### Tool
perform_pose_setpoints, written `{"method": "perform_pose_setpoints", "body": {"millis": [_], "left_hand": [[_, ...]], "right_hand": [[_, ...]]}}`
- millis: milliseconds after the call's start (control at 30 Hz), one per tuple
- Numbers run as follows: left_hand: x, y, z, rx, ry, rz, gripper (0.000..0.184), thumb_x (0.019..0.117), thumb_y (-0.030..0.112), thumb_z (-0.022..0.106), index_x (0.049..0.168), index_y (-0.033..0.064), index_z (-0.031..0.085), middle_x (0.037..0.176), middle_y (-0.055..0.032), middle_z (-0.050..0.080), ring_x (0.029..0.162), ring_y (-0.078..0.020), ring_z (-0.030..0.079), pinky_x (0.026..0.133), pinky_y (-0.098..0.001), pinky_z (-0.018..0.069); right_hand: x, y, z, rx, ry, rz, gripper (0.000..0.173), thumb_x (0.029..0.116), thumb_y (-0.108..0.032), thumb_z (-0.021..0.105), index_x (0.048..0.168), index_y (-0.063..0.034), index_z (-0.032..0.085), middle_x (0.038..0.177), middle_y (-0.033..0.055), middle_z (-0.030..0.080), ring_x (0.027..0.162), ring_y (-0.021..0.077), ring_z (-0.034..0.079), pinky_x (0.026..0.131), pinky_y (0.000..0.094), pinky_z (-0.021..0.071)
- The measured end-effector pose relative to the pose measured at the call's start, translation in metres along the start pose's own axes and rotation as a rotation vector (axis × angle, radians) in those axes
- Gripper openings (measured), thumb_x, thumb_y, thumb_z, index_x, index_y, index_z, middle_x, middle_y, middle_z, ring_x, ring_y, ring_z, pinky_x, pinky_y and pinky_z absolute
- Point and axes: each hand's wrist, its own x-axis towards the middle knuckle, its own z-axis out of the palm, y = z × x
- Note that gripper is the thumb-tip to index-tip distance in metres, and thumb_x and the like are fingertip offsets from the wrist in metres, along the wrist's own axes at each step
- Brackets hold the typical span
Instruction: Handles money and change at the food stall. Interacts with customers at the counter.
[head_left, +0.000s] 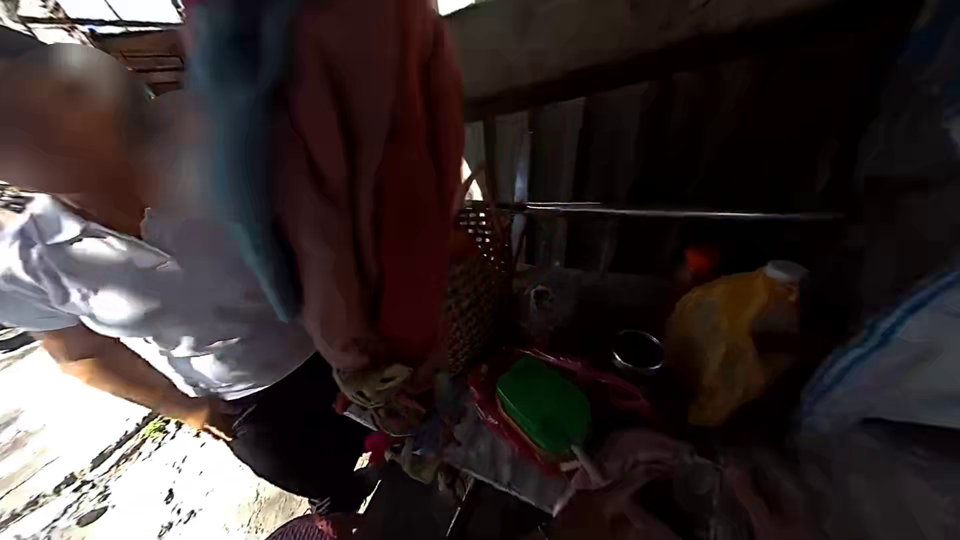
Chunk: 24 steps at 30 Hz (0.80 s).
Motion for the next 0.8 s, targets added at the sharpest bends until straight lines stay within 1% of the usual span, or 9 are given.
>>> {"method": "perform_pose_setpoints", "body": {"millis": [67,167,300,467,533,600,667,733,800], "left_hand": [[0.021,-0.002,0.004,0.143,-0.101,-0.152,0.059,0.1061,0.023,0.052,0.161,0.0144,0.032,0.119,-0.0279,0.068,0.099,-0.0386,0.069,0.093,-0.0568,0.0523],[0.032,-0.016,0.009,0.329,-0.175,-0.219,0.061,0.1067,0.02,0.05,0.163,0.0187,0.028,0.138,-0.0247,0.061,0.12,-0.0411,0.064,0.106,-0.0586,0.0467],[0.051,-0.024,0.005,0.466,-0.122,-0.123,0.058,0.1053,0.013,0.048,0.161,0.0176,0.033,0.147,-0.0173,0.057,0.127,-0.0362,0.062,0.111,-0.0545,0.0445],[0.076,-0.006,-0.008,0.51,-0.169,-0.188,0.058,0.1048,0.013,0.048,0.161,0.0215,0.034,0.148,-0.0155,0.056,0.128,-0.0344,0.06,0.111,-0.0525,0.0432],[0.074,0.0,-0.008,0.461,-0.156,-0.202,0.053,0.1033,0.014,0.05,0.156,0.0199,0.044,0.148,-0.0103,0.057,0.132,-0.0288,0.058,0.114,-0.0498,0.0424],[0.066,0.009,-0.003,0.379,-0.117,-0.162,0.038,0.1034,0.018,0.052,0.14,0.0094,0.06,0.124,-0.0153,0.069,0.109,-0.029,0.067,0.1,-0.0491,0.0505],[0.058,0.014,0.005,0.283,-0.123,-0.117,0.031,0.1044,0.023,0.052,0.124,0.0042,0.067,0.096,-0.015,0.068,0.083,-0.0251,0.063,0.083,-0.0441,0.0516],[0.056,0.015,0.013,0.185,-0.153,-0.102,0.032,0.1049,0.026,0.052,0.119,0.0031,0.069,0.096,-0.0133,0.069,0.085,-0.0215,0.064,0.084,-0.041,0.0516],[0.057,0.013,0.023,0.102,-0.153,-0.108,0.031,0.1043,0.026,0.053,0.119,0.004,0.069,0.099,-0.011,0.07,0.086,-0.0178,0.064,0.084,-0.0379,0.0515]], "right_hand": [[-0.003,0.004,0.004,-0.061,0.073,0.045,0.064,0.1043,-0.044,0.051,0.148,0.0021,0.043,0.138,0.0219,0.058,0.124,0.0219,0.06,0.107,0.0421,0.0494],[-0.002,0.007,-0.001,-0.032,0.052,0.05,0.061,0.1015,-0.043,0.054,0.144,0.0004,0.048,0.128,0.0168,0.065,0.114,0.0191,0.066,0.1,0.0398,0.0554],[-0.003,-0.007,-0.013,-0.027,-0.021,0.079,0.062,0.0991,-0.04,0.058,0.142,0.0037,0.047,0.116,0.0158,0.069,0.101,0.0186,0.07,0.092,0.0379,0.0579],[0.006,-0.008,-0.016,-0.123,-0.01,0.16,0.058,0.1007,-0.041,0.06,0.141,-0.0004,0.051,0.117,0.0142,0.07,0.104,0.0199,0.071,0.095,0.0394,0.0569],[0.01,-0.008,-0.013,-0.227,0.041,0.164,0.055,0.0998,-0.042,0.062,0.137,-0.0015,0.057,0.116,0.0133,0.072,0.105,0.0209,0.071,0.096,0.0415,0.0561],[0.008,-0.018,-0.015,-0.348,0.1,0.159,0.053,0.0972,-0.04,0.068,0.132,-0.0009,0.063,0.122,0.0165,0.07,0.114,0.0273,0.067,0.102,0.0472,0.0521],[-0.001,-0.03,-0.018,-0.426,0.152,0.113,0.05,0.0953,-0.037,0.072,0.125,0.0021,0.064,0.121,0.0208,0.066,0.111,0.033,0.065,0.097,0.0493,0.0524],[-0.014,-0.034,-0.021,-0.509,0.177,-0.016,0.039,0.0958,-0.034,0.07,0.111,0.0014,0.067,0.1,0.0166,0.068,0.088,0.028,0.068,0.079,0.0447,0.0567],[-0.026,-0.031,-0.021,-0.588,0.121,-0.158,0.032,0.0957,-0.033,0.066,0.099,-0.002,0.073,0.085,0.0102,0.07,0.074,0.0216,0.067,0.071,0.041,0.0575]]}}
